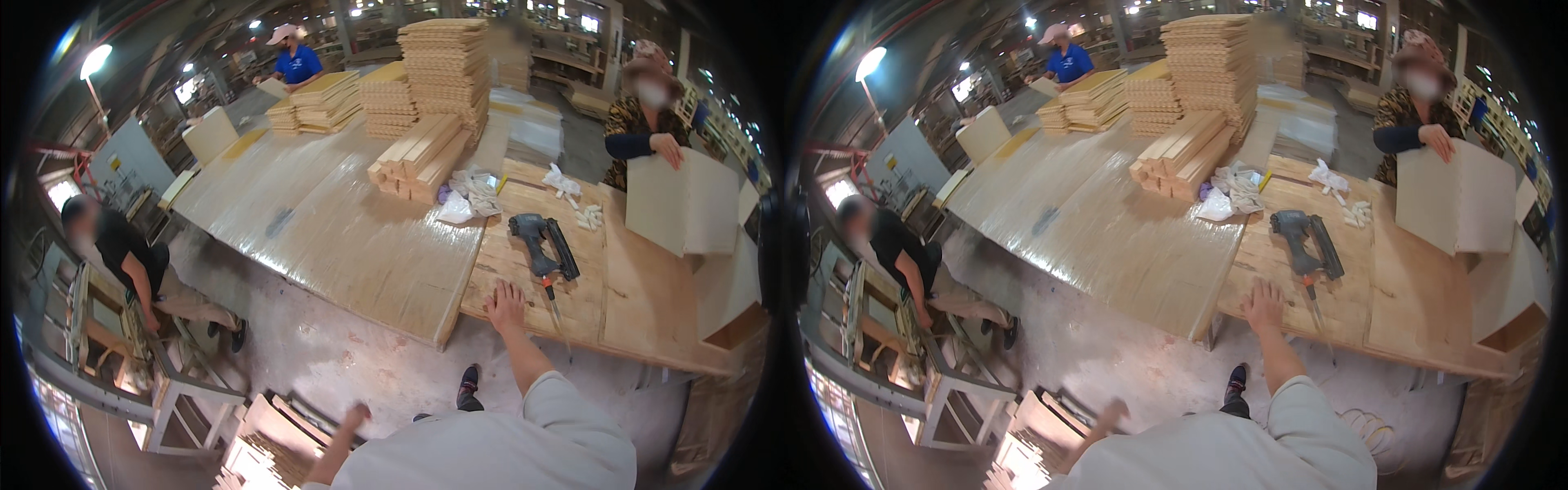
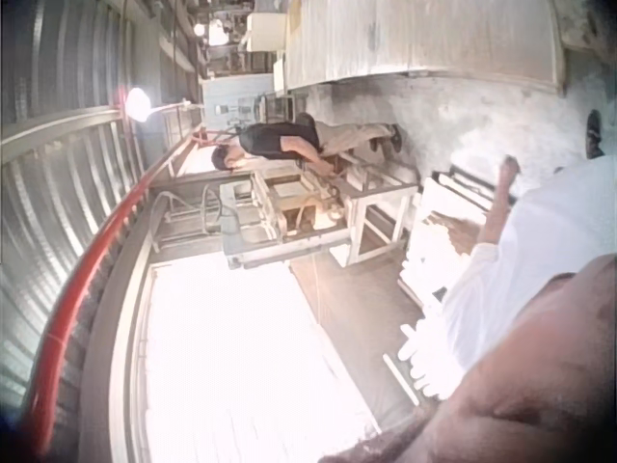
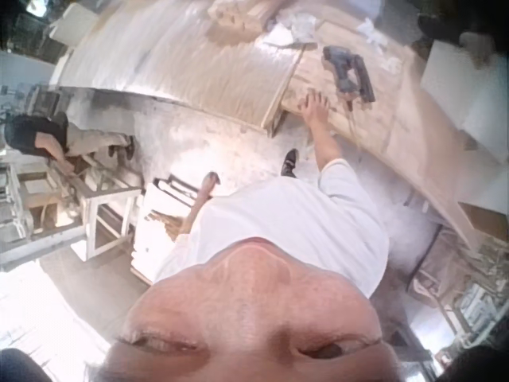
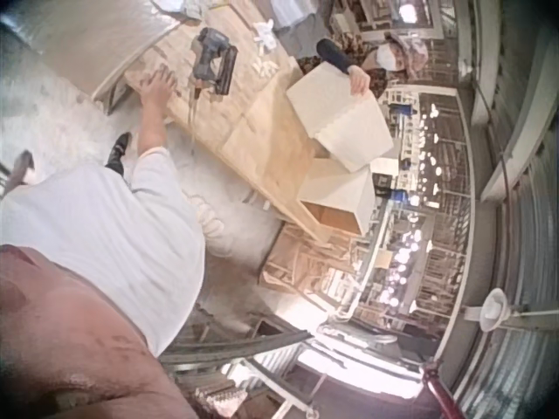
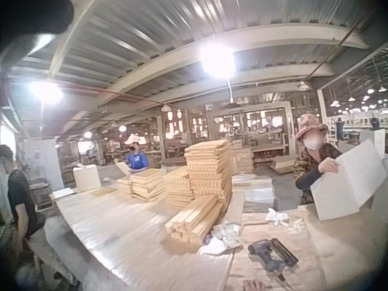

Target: The person assembles wooden boxes by applying glue to the edges of a panel and attaching a frame. They use a pneumatic nail gun to secure the frame to the panel, then wipe the surface with a cloth. The process is repeated for another unit, involving gluing, nailing, and cleaning.

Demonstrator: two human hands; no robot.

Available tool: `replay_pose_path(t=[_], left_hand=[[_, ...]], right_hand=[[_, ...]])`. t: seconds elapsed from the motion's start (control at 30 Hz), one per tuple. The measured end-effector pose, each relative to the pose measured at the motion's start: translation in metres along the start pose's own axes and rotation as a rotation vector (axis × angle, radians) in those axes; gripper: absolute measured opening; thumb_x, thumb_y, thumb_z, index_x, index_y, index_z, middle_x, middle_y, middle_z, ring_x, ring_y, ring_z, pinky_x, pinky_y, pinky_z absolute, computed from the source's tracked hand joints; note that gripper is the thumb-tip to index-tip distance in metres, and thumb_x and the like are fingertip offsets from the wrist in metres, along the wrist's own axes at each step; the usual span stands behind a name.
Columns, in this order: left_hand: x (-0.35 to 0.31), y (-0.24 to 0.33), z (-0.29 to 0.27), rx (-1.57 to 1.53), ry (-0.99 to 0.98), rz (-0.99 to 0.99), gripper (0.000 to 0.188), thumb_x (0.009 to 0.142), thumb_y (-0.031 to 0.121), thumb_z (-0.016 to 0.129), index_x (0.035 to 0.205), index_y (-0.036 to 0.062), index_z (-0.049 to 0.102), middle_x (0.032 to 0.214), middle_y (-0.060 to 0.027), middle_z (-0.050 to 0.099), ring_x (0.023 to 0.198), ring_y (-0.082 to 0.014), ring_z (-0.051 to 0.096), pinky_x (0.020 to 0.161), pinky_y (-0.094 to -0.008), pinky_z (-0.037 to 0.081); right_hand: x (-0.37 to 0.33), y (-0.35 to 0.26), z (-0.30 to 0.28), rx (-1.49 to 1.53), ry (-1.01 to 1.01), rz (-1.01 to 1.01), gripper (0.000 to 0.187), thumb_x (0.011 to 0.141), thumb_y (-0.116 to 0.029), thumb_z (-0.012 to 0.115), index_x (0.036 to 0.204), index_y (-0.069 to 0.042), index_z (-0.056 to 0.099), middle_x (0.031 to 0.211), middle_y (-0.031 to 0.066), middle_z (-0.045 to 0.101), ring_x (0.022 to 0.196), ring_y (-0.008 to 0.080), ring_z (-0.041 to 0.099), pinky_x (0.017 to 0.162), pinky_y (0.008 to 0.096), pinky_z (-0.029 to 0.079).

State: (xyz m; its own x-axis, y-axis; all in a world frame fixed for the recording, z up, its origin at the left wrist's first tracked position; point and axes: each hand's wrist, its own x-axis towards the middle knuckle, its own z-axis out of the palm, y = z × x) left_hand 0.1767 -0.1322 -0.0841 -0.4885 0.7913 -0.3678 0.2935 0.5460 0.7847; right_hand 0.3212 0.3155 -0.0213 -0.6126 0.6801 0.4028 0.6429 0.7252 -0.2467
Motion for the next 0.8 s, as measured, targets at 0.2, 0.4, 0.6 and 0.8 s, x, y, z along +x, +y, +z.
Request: replay_pose_path(t=[0.2,0.4,0.6,0.8], left_hand=[[0.062,0.234,-0.25,-0.244,0.987,0.512,0.059,0.097,0.012,0.048,0.145,0.002,0.016,0.116,-0.0156,0.059,0.104,-0.0218,0.056,0.095,-0.0331,0.041],[0.024,0.312,-0.226,-0.248,1.011,0.946,0.03,0.098,0.014,0.047,0.126,0.0026,0.046,0.092,-0.007,0.063,0.083,-0.0122,0.057,0.078,-0.0278,0.044],[0.039,0.101,-0.027,0.193,0.218,0.159,0.031,0.093,0.026,0.053,0.111,0.0033,0.061,0.106,-0.0167,0.066,0.1,-0.0304,0.062,0.087,-0.0385,0.048],[-0.07,0.025,0.045,0.065,0.084,-0.242,0.043,0.088,0.04,0.054,0.113,0.0058,0.061,0.099,-0.017,0.067,0.093,-0.0281,0.065,0.082,-0.037,0.049]], right_hand=[[-0.012,0.009,0.005,-0.08,-0.077,-0.02,0.054,0.09,-0.038,0.049,0.133,-0.005,0.043,0.132,0.0117,0.049,0.125,0.0328,0.039,0.107,0.0484,0.026],[-0.001,0.003,0.002,-0.001,-0.07,0.016,0.057,0.091,-0.037,0.048,0.137,-0.005,0.038,0.134,0.013,0.047,0.129,0.0334,0.036,0.11,0.0485,0.022],[0.004,-0.012,-0.004,0.061,-0.111,-0.002,0.057,0.092,-0.036,0.047,0.138,-0.004,0.037,0.134,0.0139,0.047,0.129,0.0347,0.035,0.11,0.0491,0.021],[-0.005,0.003,-0.001,0.111,-0.076,-0.007,0.057,0.09,-0.035,0.05,0.135,-0.002,0.04,0.132,0.016,0.049,0.127,0.0366,0.037,0.109,0.0506,0.023]])
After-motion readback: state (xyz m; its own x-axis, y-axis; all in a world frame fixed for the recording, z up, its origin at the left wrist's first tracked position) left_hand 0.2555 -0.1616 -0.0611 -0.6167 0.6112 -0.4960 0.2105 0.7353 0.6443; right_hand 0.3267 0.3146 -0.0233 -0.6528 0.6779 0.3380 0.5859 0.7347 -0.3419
